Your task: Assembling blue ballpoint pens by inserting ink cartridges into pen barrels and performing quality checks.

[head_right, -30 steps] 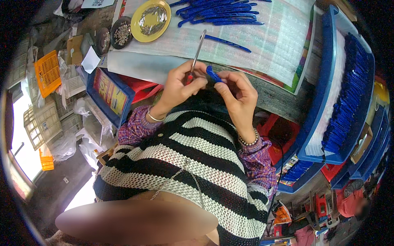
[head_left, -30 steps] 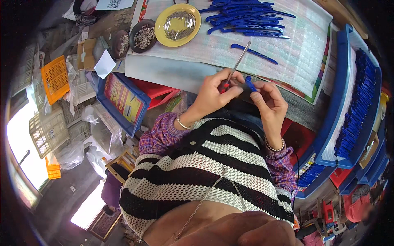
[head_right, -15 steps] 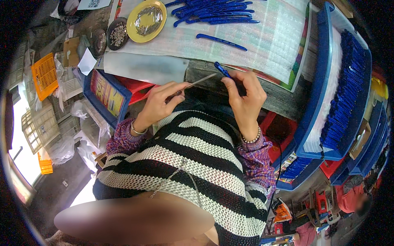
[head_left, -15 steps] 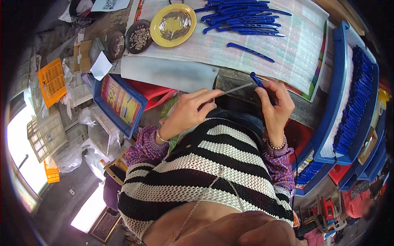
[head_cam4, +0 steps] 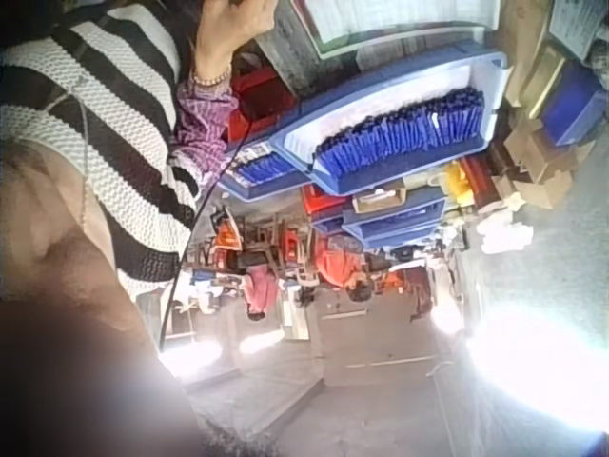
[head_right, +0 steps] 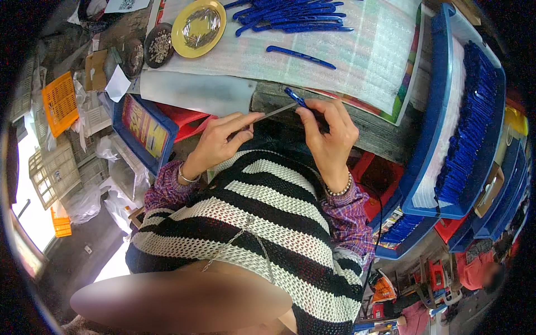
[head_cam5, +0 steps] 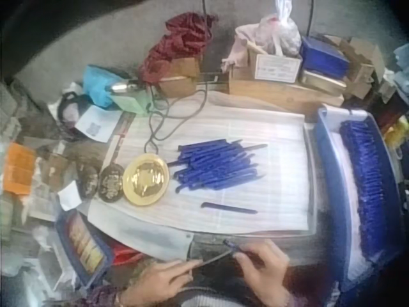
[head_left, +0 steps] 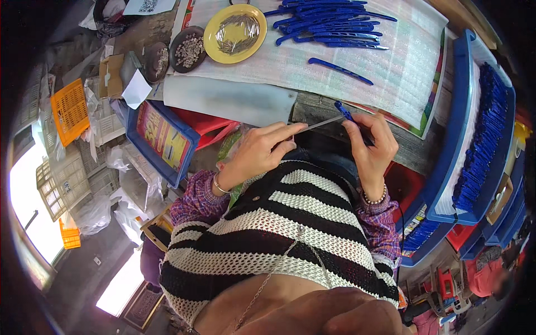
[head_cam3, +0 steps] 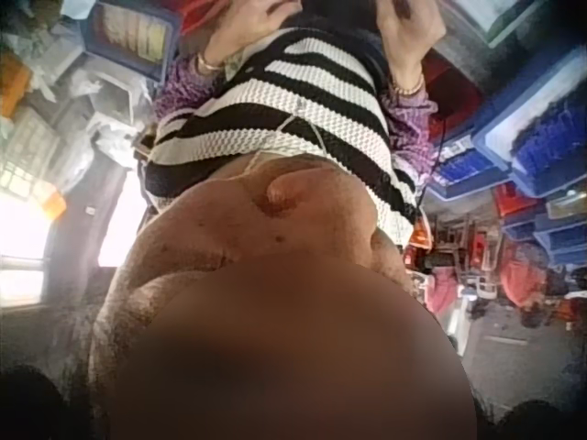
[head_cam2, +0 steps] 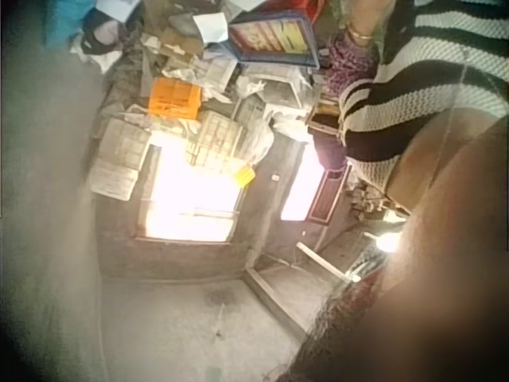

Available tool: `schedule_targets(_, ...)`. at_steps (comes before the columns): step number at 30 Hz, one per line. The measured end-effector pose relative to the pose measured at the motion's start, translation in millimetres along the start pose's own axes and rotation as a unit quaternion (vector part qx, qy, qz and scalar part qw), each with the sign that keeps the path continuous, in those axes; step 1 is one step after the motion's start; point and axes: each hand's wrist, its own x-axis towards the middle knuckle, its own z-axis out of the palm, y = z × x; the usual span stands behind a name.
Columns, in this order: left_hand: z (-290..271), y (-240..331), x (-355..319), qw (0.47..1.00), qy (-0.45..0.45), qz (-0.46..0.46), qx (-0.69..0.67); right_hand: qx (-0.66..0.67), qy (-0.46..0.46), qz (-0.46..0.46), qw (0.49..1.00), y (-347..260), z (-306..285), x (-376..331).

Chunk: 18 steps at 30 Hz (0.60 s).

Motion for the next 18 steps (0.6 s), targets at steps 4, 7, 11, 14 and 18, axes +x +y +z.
schedule_targets(4,-0.5,-0.5,-0.8,1.000,-0.003,0.000,0.000,-0.025,0.003,0.000,1.000,-1.7,-0.9,1.2)
schedule_targets(7,-0.6,0.2,-1.7,1.000,-0.002,-0.003,-0.010,-0.013,0.002,0.000,1.000,-2.3,0.0,1.5)
schedule_targets(11,-1.2,2.0,-1.0,1.000,-0.007,-0.010,-0.016,-0.017,0.001,0.005,1.000,-4.3,0.7,1.5)
schedule_targets(14,2.1,2.4,-2.3,1.000,0.001,-0.008,-0.030,-0.031,0.008,-0.018,0.999,-4.2,0.9,1.5)
schedule_targets(18,6.8,3.4,-5.6,0.998,0.006,-0.027,-0.048,-0.055,0.011,-0.051,0.997,-4.1,1.6,2.2)
